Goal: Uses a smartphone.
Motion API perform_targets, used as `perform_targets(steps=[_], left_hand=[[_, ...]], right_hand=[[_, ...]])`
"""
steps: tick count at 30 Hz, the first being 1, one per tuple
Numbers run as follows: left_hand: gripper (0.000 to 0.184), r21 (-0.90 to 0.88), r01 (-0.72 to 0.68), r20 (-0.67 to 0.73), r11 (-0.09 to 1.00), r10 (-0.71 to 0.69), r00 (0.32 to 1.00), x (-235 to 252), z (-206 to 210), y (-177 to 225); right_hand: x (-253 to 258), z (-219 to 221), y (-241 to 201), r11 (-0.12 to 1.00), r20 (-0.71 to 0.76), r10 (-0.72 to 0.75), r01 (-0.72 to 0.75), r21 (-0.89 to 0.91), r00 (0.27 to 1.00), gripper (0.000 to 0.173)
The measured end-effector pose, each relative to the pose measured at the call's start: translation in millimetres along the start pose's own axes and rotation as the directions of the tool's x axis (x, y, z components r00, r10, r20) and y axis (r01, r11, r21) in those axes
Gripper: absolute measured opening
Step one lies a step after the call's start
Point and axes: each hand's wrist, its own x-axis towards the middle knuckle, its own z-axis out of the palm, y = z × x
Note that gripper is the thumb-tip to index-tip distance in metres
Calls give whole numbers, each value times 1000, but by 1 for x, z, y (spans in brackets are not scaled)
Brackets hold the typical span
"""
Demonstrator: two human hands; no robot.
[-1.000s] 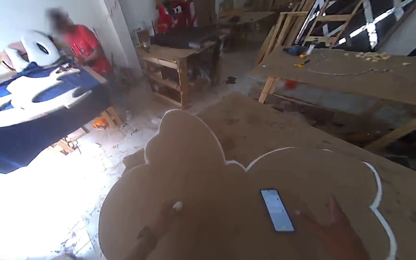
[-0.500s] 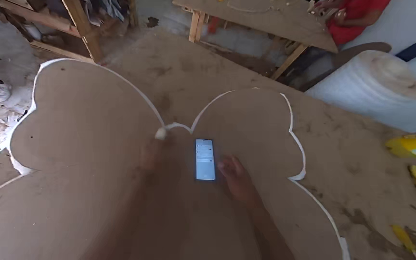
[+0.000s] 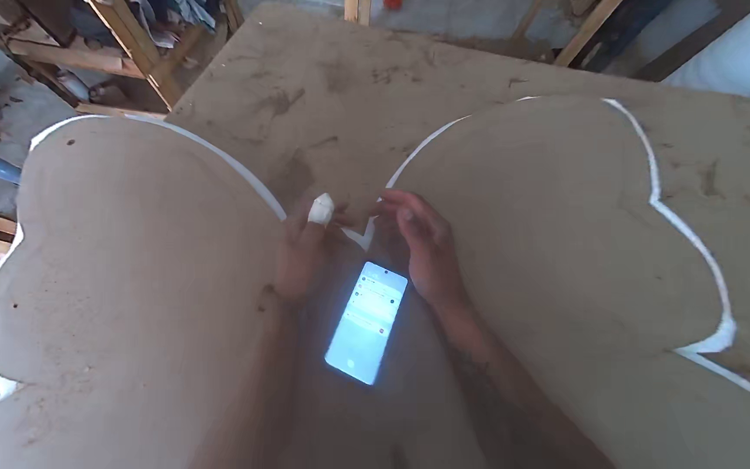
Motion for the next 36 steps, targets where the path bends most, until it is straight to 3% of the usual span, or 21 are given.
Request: perform_targets(steps=[8,19,33,36], left_hand=[[48,-25,-23,38,999,24,999,-5,1,-1],[49,-84,-26,35,996,29,999,-3,-5,-4],[49,-91,-48,22,995,50,999,-1,-6,-5],[50,-93,-49,26,994,51,998,-1,-5,-5]], right_hand=[[4,-13,12,990,29,-28,24,142,999,61],[3,-9,10,996,56,-29,25,81,998,64],[3,-5,9,998,44,-26,24,55,999,54],[1,-5,5,999,-2,33,-32,28,999,49]])
